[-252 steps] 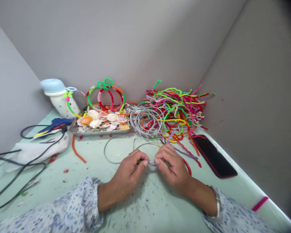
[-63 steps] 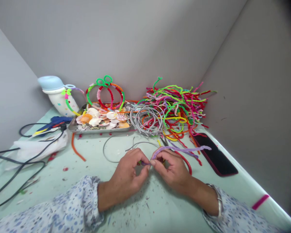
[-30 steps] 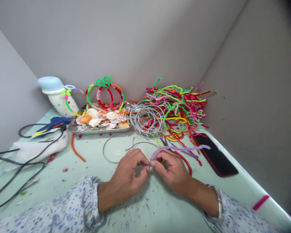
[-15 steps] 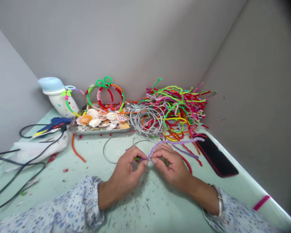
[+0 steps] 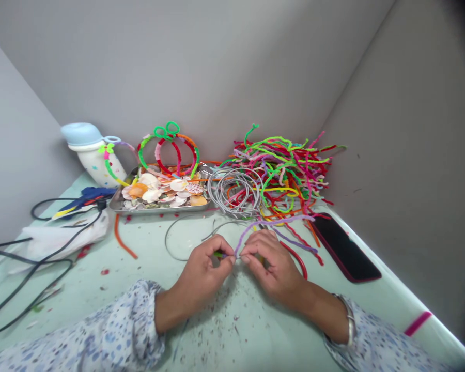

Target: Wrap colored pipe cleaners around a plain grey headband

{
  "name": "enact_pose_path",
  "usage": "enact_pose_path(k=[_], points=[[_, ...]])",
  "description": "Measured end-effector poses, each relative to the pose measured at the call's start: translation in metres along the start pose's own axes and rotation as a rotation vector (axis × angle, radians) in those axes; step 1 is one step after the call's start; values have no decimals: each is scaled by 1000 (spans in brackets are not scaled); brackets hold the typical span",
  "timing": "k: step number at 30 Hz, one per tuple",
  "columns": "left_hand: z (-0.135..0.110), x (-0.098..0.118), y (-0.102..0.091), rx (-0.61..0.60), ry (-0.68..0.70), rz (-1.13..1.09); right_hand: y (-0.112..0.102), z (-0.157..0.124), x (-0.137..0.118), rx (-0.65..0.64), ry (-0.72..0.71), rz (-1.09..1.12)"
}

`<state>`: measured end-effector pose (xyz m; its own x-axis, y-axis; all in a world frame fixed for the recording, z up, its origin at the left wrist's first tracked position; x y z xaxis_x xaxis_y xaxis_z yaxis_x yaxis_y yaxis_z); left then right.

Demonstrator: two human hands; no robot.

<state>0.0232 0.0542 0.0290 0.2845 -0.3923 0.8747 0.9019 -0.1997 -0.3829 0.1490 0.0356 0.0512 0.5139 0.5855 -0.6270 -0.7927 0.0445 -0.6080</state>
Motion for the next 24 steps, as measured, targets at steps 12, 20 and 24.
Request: enact_pose_path(k=[12,20,24], points=[[-2,6,-11,76,76,80,-26,-1,6,239,15,-41],[-2,7,-11,84,87,33,-20,-1,18,180,71,68],[-3,8,-16,146,112,76,-20,-3,22,203,90,85]])
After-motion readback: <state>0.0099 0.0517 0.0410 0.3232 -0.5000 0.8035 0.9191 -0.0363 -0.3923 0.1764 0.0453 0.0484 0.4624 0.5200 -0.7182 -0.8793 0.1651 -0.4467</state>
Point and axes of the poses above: each hand's wrist, its own z-axis towards the middle knuckle, its own y-axis out of the palm, x = y × z, the point moved 9 cm from there along z, towards the middle knuckle, and after that the axes turned 7 degrees about y, right-handed, at the moved point
